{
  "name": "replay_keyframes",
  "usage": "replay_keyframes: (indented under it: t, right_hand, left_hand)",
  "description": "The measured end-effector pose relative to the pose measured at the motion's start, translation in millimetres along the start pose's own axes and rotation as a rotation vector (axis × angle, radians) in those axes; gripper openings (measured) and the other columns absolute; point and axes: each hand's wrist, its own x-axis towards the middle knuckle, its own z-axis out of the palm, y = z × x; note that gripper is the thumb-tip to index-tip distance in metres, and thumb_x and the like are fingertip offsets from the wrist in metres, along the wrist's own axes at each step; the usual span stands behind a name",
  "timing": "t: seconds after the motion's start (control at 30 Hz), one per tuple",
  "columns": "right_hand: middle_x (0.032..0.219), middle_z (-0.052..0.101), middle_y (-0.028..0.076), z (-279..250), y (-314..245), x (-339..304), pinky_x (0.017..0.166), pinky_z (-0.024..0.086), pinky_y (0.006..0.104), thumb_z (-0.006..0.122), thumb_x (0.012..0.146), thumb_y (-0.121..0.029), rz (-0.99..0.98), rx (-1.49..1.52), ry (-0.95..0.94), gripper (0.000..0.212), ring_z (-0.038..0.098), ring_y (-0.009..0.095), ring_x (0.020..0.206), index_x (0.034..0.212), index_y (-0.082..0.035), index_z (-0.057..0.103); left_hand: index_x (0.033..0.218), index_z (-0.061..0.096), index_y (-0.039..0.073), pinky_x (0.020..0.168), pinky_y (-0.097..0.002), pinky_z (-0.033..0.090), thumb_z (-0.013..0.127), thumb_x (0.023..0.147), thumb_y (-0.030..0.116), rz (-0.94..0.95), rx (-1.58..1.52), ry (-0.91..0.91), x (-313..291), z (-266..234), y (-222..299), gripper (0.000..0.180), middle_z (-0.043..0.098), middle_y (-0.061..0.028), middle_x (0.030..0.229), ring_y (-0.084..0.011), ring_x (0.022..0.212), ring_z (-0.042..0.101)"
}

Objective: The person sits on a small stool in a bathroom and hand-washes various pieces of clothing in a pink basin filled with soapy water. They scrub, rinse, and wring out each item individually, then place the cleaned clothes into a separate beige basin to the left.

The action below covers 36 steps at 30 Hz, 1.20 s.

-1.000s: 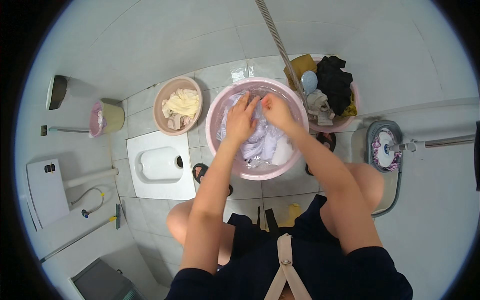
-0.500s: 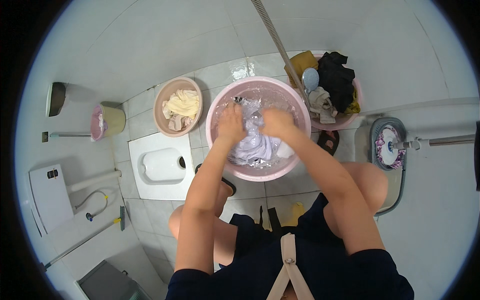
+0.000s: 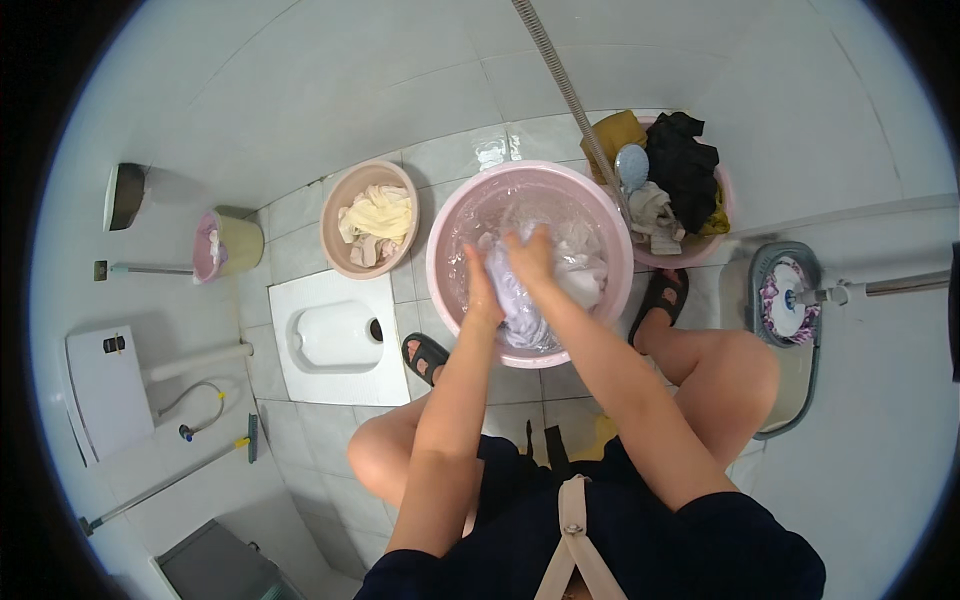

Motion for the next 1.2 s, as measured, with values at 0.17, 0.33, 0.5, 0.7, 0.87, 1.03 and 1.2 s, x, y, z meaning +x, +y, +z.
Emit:
replay_keyframes:
  t: [0.17, 0.33, 0.5, 0.7, 0.87, 1.03, 1.2]
  right_hand:
    - [0.096, 0.054, 0.02, -32.0, -66.9, -105.4, 0.073, 0.046, 0.0476, 0.057, 0.083, -0.03, -0.427, 0.086, -0.26, 0.037, 0.056, 0.04, 0.084, 0.115, -0.013, 0.049]
    - [0.086, 0.055, 0.013, -40.0, -51.7, -78.9, 0.062, 0.047, 0.0435, 0.062, 0.08, -0.027, -0.623, -0.042, -0.129, 0.019, 0.058, 0.035, 0.074, 0.09, -0.011, 0.059]
    - [0.08, 0.061, 0.018, -28.1, -45.9, -20.2, 0.063, 0.047, 0.0455, 0.062, 0.079, -0.035, -0.582, -0.084, -0.098, 0.028, 0.059, 0.038, 0.073, 0.082, -0.007, 0.063]
    - [0.096, 0.059, 0.025, -48.4, 2.0, 56.0, 0.077, 0.046, 0.0445, 0.063, 0.08, -0.039, -0.312, 0.005, 0.071, 0.043, 0.057, 0.04, 0.088, 0.097, 0.001, 0.06]
    - [0.125, 0.039, 0.023, -54.6, -1.4, 4.2, 0.087, 0.042, 0.0443, 0.068, 0.075, -0.038, -0.577, -0.395, 0.01, 0.074, 0.047, 0.043, 0.106, 0.13, 0.0, 0.037]
    - [0.127, 0.043, 0.025, -59.6, 13.1, 10.3, 0.09, 0.042, 0.0431, 0.068, 0.074, -0.032, -0.415, -0.296, -0.34, 0.068, 0.048, 0.04, 0.111, 0.129, -0.001, 0.041]
    - [0.123, 0.05, 0.023, -7.7, 22.1, 4.7, 0.091, 0.042, 0.0429, 0.064, 0.076, -0.024, -0.356, -0.243, 0.155, 0.059, 0.052, 0.037, 0.107, 0.129, -0.007, 0.043]
  left_hand:
    - [0.124, 0.047, 0.004, 0.091, -0.04, 0.045, 0.043, 0.083, 0.066, -0.079, -0.356, -0.351, 29.0, -82.5, -9.1, 0.075, 0.057, -0.011, 0.114, -0.0254, 0.104, 0.056]
    - [0.122, 0.048, 0.004, 0.09, -0.0412, 0.046, 0.044, 0.084, 0.064, 0.147, -0.158, -0.101, 17.0, -41.4, -15.7, 0.072, 0.058, -0.0107, 0.112, -0.0268, 0.102, 0.056]
    - [0.119, 0.05, 0.004, 0.088, -0.0392, 0.047, 0.046, 0.085, 0.06, 0.117, -0.126, -0.039, 1.1, -9.3, 1.0, 0.066, 0.058, -0.0096, 0.111, -0.0258, 0.101, 0.057]
    - [0.121, 0.049, 0.003, 0.086, -0.036, 0.048, 0.06, 0.086, 0.038, 0.158, 0.309, 0.284, -32.3, 16.2, 32.8, 0.051, 0.06, -0.0147, 0.108, -0.0268, 0.098, 0.06]
    - [0.12, 0.044, -0.006, 0.085, -0.0434, 0.044, 0.07, 0.074, 0.025, 0.794, 1.337, 0.369, -0.8, -31.3, -11.8, 0.062, 0.058, -0.0259, 0.104, -0.0385, 0.099, 0.056]
    - [0.137, 0.032, 0.005, 0.093, -0.0412, 0.04, 0.063, 0.075, 0.017, 0.302, 1.162, 0.331, 10.0, -30.3, -5.9, 0.07, 0.049, -0.0234, 0.124, -0.0359, 0.112, 0.05]
    - [0.143, 0.023, 0.009, 0.104, -0.0367, 0.029, 0.049, 0.085, 0.047, 0.051, 0.088, 0.063, -20.9, 35.2, -0.7, 0.074, 0.031, -0.0128, 0.142, -0.0269, 0.128, 0.033]
